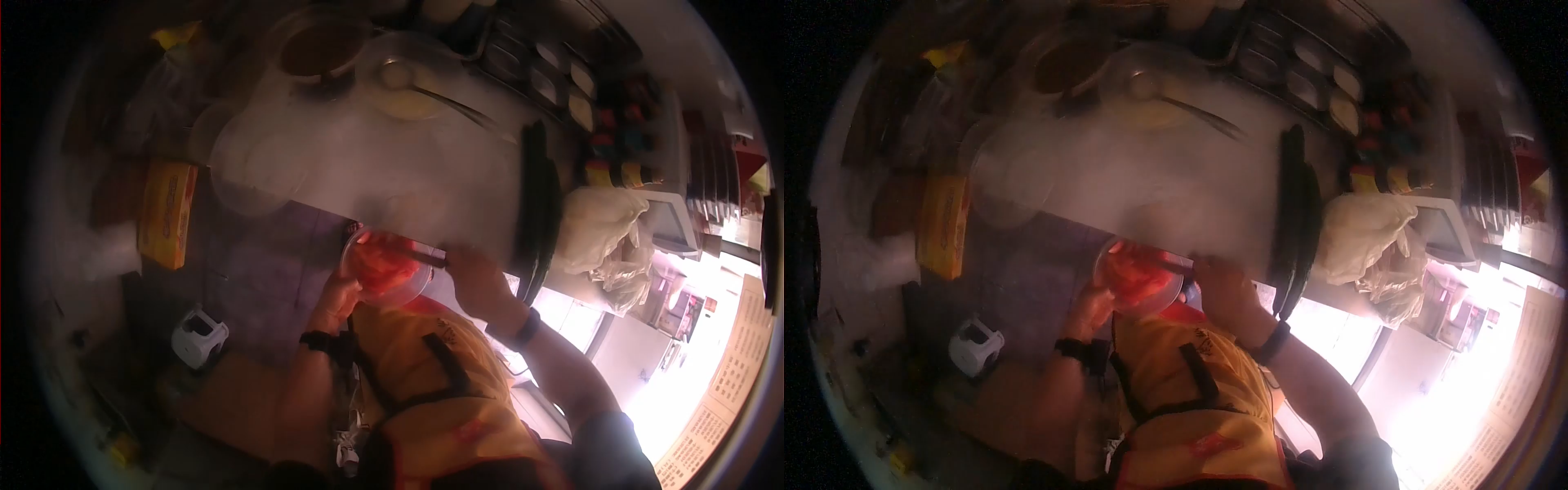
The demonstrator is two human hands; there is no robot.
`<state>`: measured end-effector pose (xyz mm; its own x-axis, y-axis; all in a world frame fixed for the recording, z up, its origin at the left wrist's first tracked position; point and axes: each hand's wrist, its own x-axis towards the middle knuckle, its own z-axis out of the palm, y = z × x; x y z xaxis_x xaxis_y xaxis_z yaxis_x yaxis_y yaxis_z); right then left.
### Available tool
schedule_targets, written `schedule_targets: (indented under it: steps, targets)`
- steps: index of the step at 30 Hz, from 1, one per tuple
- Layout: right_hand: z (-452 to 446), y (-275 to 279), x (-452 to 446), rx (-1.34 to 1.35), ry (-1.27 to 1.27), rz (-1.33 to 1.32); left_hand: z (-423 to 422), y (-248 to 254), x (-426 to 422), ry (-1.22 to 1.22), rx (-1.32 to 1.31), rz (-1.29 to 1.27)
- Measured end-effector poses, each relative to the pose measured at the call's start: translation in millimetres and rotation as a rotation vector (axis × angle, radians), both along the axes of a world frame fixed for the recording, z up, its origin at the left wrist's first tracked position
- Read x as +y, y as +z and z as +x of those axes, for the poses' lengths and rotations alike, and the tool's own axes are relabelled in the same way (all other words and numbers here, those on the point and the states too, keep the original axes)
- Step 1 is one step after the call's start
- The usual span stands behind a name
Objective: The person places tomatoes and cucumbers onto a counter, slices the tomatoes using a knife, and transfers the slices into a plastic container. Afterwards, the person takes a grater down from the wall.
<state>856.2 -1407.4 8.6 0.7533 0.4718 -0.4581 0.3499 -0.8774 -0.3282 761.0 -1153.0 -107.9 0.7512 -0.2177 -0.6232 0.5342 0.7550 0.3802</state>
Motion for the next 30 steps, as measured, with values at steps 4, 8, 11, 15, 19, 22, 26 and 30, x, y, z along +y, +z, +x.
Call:
schedule_targets:
  steps: [4, 8, 11, 15, 19, 22, 26, 30]
  targets:
    - [-1.3, 4.8, -7.8, 0.047, -0.033, 0.114, 6.6, 3.2, -2.9, 0.051, -0.162, -0.006]
    - [43.9, 16.4, 1.9, -0.014, -0.341, 0.093, 12.0, 6.3, -5.8, 0.076, -0.302, 0.0]
    - [71.3, -45.0, -10.0, 0.019, -0.284, -0.028, 7.1, 0.5, -5.4, 0.085, -0.294, 0.01]
    - [48.0, -3.2, 19.2, -0.052, 0.127, 0.088, 2.0, 6.4, -3.9, 0.068, -0.226, -0.028]
    - [19.8, 11.3, 20.3, 0.141, 0.129, 0.013, 6.8, 8.6, -2.4, 0.059, -0.247, 0.019]
    - [18.2, 5.9, 8.2, 0.07, -0.066, 0.125, 7.0, 2.4, -2.1, 0.047, -0.269, 0.053]
    - [27.4, 3.8, 12.9, -0.053, -0.335, 0.084, 9.6, 33.6, -0.1, -0.006, -0.21, 0.064]
    - [0.8, -10.9, 1.3, -0.034, 0.096, 0.051, -1.8, 27.1, -0.3, 0.049, -0.276, 0.103]
